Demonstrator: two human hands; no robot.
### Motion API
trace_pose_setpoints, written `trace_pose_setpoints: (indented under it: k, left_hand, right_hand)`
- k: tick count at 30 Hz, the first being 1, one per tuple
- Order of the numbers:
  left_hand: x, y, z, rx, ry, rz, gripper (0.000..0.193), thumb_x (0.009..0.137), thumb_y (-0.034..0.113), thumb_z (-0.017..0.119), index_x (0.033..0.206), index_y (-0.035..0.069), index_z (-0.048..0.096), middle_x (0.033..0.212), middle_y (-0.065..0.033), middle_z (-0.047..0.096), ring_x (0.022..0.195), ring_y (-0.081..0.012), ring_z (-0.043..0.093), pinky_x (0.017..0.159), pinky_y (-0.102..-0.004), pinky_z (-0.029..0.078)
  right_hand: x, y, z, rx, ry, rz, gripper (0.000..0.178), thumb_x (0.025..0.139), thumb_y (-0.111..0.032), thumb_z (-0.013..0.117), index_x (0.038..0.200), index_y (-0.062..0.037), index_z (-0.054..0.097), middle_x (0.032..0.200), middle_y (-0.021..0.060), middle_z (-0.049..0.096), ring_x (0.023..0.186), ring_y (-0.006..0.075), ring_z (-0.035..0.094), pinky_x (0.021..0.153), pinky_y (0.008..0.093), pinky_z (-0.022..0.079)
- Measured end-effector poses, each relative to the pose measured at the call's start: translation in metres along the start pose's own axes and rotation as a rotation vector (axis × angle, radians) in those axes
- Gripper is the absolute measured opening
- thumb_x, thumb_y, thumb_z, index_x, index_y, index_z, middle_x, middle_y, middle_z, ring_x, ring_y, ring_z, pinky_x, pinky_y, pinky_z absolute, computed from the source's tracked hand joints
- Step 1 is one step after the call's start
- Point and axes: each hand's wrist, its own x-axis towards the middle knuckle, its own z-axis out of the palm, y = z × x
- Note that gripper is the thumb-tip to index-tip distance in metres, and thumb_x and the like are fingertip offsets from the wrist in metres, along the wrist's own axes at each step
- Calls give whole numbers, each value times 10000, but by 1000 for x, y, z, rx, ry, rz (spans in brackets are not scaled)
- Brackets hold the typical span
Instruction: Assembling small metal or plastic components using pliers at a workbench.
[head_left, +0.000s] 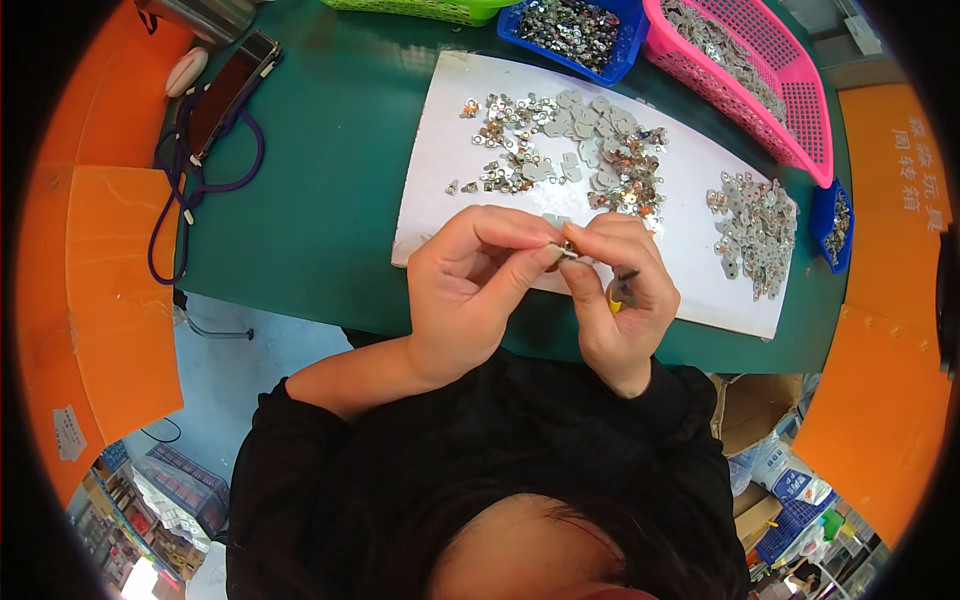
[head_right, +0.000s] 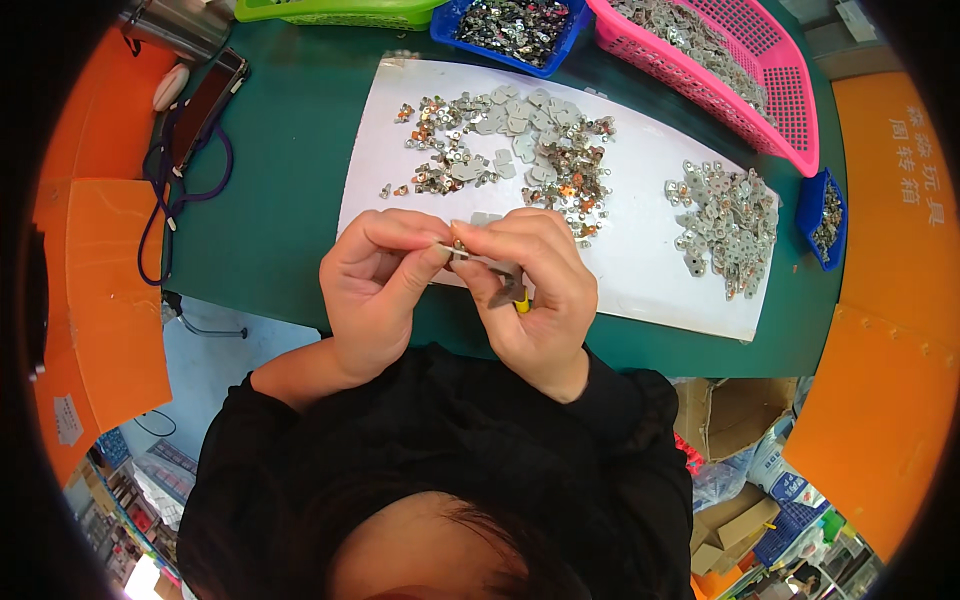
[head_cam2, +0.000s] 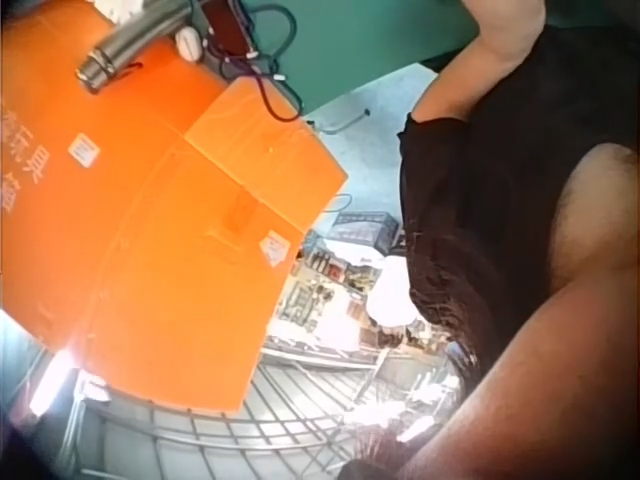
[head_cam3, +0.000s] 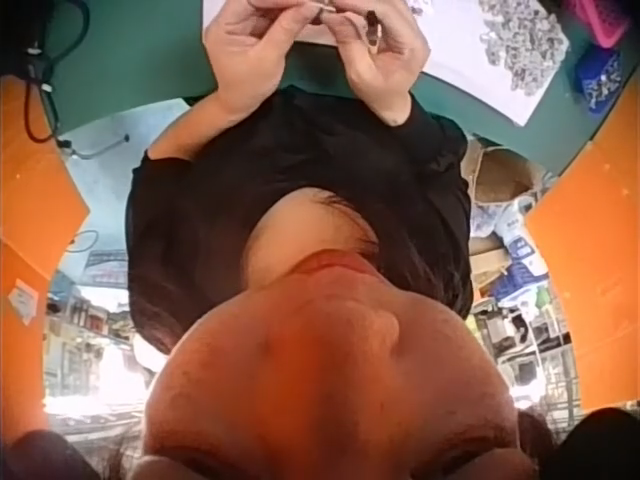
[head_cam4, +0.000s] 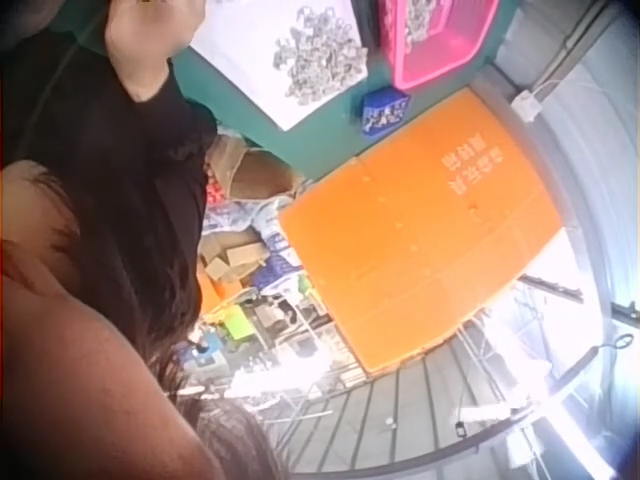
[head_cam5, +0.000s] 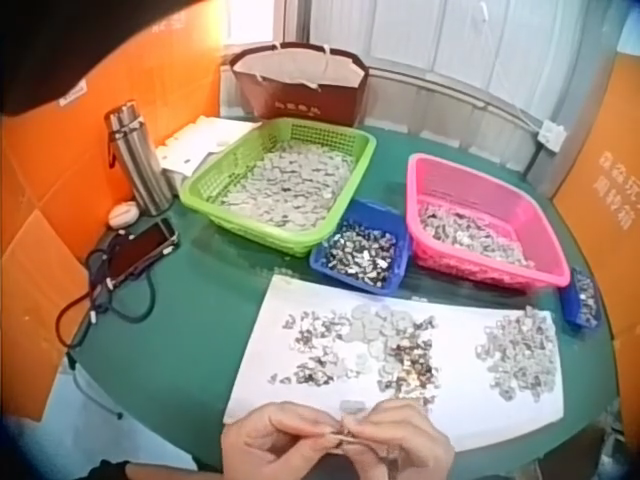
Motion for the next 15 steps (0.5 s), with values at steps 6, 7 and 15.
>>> trace_pose_setpoints:
  k: [6,7,15]
  left_hand:
    - [0,1,-10,-9,-106,-29,176,908,-102,630,1076,-52,614,1065,-121,655,948,-157,667,838,-281,563]
    - [0,1,-12,-7,-107,-29,176,908,-102,630,1076,-52,614,1065,-121,655,948,-157,667,838,-281,563]
    - [1,1,-21,293,-160,143,214,849,-98,698,1053,-39,677,969,-107,706,837,-152,696,703,-242,571]
  right_hand:
    - [0,4,-1,10,-8,-88,165,891,-83,721,1008,25,678,917,90,638,894,222,570,800,326,450]
    - [-1,6,-2,40,-19,-82,161,897,-95,719,1001,21,680,915,90,635,899,222,571,801,327,451]
    - [-4,2,4,272,-10,95,157,911,-129,709,972,7,659,942,105,620,931,225,577,818,335,452]
